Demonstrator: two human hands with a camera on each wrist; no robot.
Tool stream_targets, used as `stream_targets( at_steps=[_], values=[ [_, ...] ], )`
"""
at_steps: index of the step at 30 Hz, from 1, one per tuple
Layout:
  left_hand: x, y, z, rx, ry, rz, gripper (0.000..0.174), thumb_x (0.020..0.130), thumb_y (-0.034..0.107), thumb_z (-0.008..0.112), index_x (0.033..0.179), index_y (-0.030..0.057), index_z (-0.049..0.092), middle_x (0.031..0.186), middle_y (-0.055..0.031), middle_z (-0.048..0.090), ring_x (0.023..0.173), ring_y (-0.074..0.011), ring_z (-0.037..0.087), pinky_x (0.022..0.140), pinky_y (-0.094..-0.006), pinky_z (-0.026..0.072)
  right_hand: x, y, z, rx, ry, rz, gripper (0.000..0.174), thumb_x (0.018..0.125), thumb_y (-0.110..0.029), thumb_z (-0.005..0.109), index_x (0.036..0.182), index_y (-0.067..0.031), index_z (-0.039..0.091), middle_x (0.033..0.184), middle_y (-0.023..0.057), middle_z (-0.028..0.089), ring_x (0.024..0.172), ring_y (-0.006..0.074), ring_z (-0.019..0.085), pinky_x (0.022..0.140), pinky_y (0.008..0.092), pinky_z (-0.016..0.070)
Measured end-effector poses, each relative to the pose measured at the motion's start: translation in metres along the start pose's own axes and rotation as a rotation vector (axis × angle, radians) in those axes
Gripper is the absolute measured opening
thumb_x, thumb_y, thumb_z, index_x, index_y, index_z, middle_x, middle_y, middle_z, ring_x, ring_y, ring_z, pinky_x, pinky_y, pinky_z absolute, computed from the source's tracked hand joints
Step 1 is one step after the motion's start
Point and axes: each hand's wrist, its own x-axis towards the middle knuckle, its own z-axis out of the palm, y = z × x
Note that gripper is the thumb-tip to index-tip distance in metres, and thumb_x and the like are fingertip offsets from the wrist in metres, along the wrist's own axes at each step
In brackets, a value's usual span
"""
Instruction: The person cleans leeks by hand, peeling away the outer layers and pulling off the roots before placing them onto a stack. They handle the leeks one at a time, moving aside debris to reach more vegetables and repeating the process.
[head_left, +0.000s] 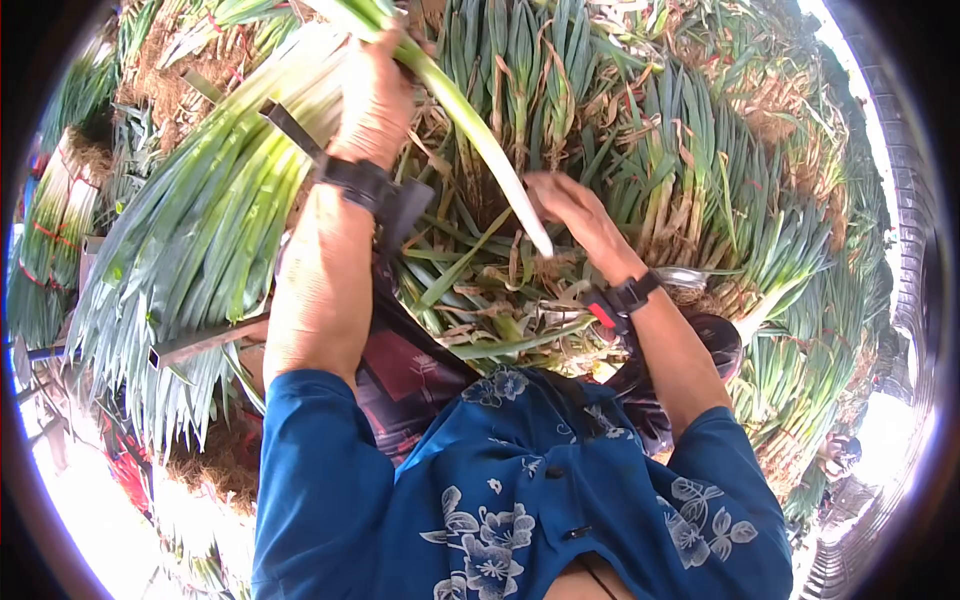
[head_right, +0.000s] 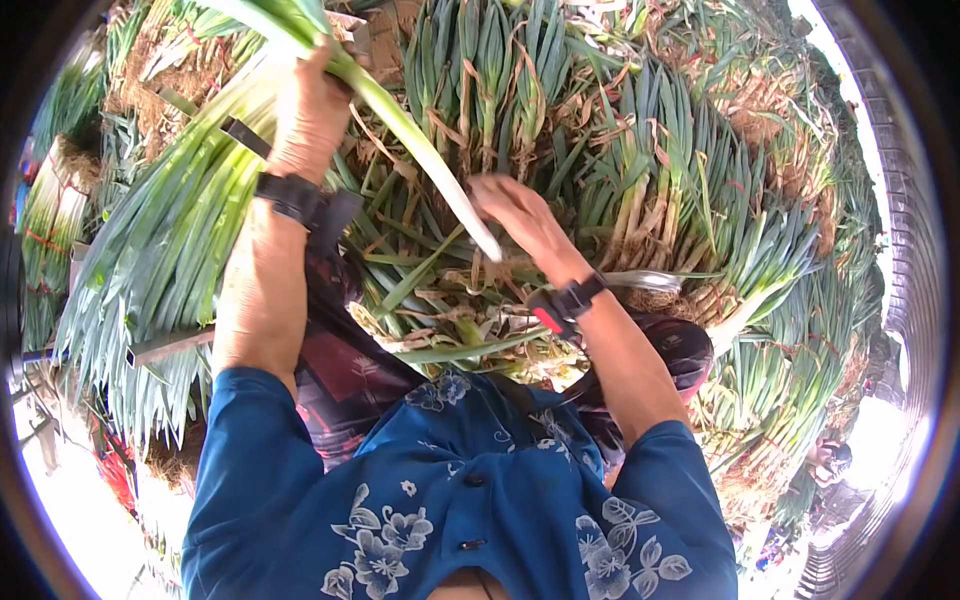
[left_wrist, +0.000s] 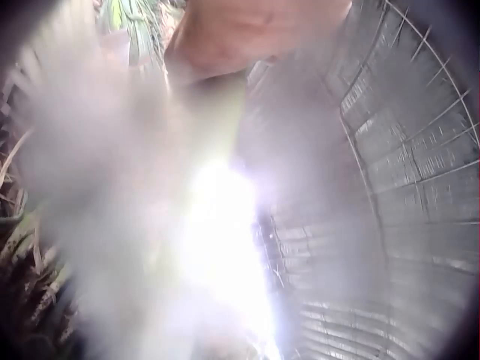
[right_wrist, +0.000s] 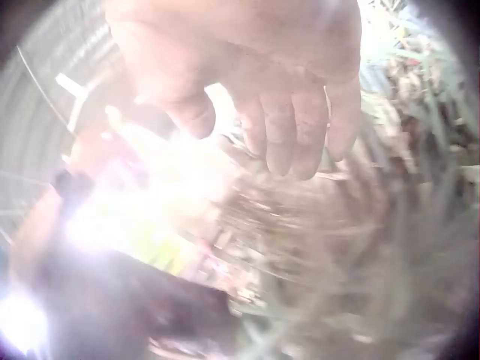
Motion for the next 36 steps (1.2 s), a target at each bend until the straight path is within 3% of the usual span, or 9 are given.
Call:
stream_targets(
  at_steps=[4,7,8,11,13,19,21,29,36],
  values=[
    [-0.013,-0.029,0.018,-0.053,-0.034,-0.062,0.021,0.095,0.017,0.056,0.111,0.0050,0.050,0.090,-0.0083,0.056,0.080,-0.0241,0.063,0.072,-0.0385,0.0527,0.023,-0.067,0.065,0.273,0.157,-0.064,0.055,0.091,-0.032,0.064,0.131,0.0015,0.046,0.091,0.0016,0.058,0.079,0.0097,0.056,0.073,0.0230,0.0450],
    [-0.016,-0.022,0.023,-0.091,-0.086,-0.134,0.029,0.096,0.027,0.055,0.115,0.0052,0.048,0.093,-0.0089,0.057,0.083,-0.0240,0.063,0.075,-0.0389,0.0514,0.030,-0.058,0.075,0.405,0.241,-0.042,0.045,0.093,-0.031,0.060,0.127,-0.0034,0.050,0.083,0.0017,0.056,0.062,0.0086,0.052,0.053,0.0227,0.0407],
    [-0.017,-0.017,0.024,-0.082,-0.132,-0.168,0.035,0.098,0.035,0.052,0.113,0.0034,0.052,0.097,-0.0097,0.061,0.095,-0.0249,0.063,0.084,-0.0404,0.0512,0.030,-0.056,0.074,0.530,0.148,0.000,0.043,0.093,-0.030,0.059,0.127,-0.0040,0.051,0.082,0.0022,0.056,0.061,0.0088,0.052,0.052,0.0229,0.0397],
    [-0.011,-0.016,0.018,-0.111,-0.208,-0.258,0.033,0.097,0.038,0.054,0.112,0.0082,0.056,0.093,-0.0077,0.064,0.086,-0.0209,0.063,0.076,-0.0346,0.0499,0.020,-0.048,0.056,0.915,-0.210,0.101,0.037,0.097,-0.028,0.051,0.124,-0.0045,0.053,0.080,0.0043,0.056,0.058,0.0112,0.050,0.050,0.0237,0.0373],
    [-0.010,-0.024,0.017,-0.095,-0.222,-0.265,0.029,0.096,0.035,0.056,0.107,0.0088,0.061,0.094,-0.0073,0.068,0.086,-0.0179,0.065,0.074,-0.0329,0.0499,0.012,-0.045,0.049,1.028,-0.329,0.179,0.037,0.097,-0.029,0.050,0.123,-0.0028,0.054,0.081,0.0056,0.057,0.058,0.0139,0.052,0.052,0.0254,0.0386],
    [-0.016,-0.039,0.021,-0.018,-0.271,-0.317,0.027,0.096,0.032,0.057,0.106,0.0077,0.063,0.088,-0.0024,0.065,0.084,-0.0159,0.061,0.082,-0.0342,0.0484,0.026,-0.056,0.040,0.815,0.043,-0.034,0.033,0.091,-0.016,0.060,0.120,-0.0001,0.056,0.095,0.0096,0.065,0.079,0.0192,0.064,0.070,0.0295,0.0503],
    [-0.029,-0.032,0.033,-0.039,-0.259,-0.351,0.026,0.097,0.032,0.056,0.105,0.0086,0.063,0.089,-0.0019,0.064,0.082,-0.0157,0.060,0.081,-0.0346,0.0467,0.028,-0.068,0.029,0.686,0.026,-0.037,0.024,0.089,-0.012,0.062,0.112,-0.0031,0.060,0.099,0.0041,0.066,0.090,0.0159,0.063,0.083,0.0312,0.0483],
    [-0.032,-0.041,0.032,-0.087,-0.232,-0.397,0.024,0.099,0.028,0.052,0.107,0.0068,0.061,0.092,-0.0048,0.064,0.083,-0.0193,0.061,0.079,-0.0374,0.0491,0.022,-0.076,0.030,0.444,0.048,-0.021,0.022,0.086,-0.018,0.065,0.104,-0.0053,0.062,0.089,0.0009,0.062,0.084,0.0118,0.059,0.077,0.0265,0.0448],
    [-0.035,-0.047,0.033,-0.190,-0.167,-0.432,0.024,0.099,0.027,0.052,0.108,0.0056,0.059,0.091,-0.0088,0.064,0.081,-0.0228,0.063,0.076,-0.0391,0.0518,0.023,-0.068,0.036,0.808,-0.026,-0.019,0.022,0.085,-0.009,0.067,0.106,-0.0045,0.062,0.092,0.0010,0.064,0.087,0.0124,0.059,0.082,0.0269,0.0451]
  ],
)
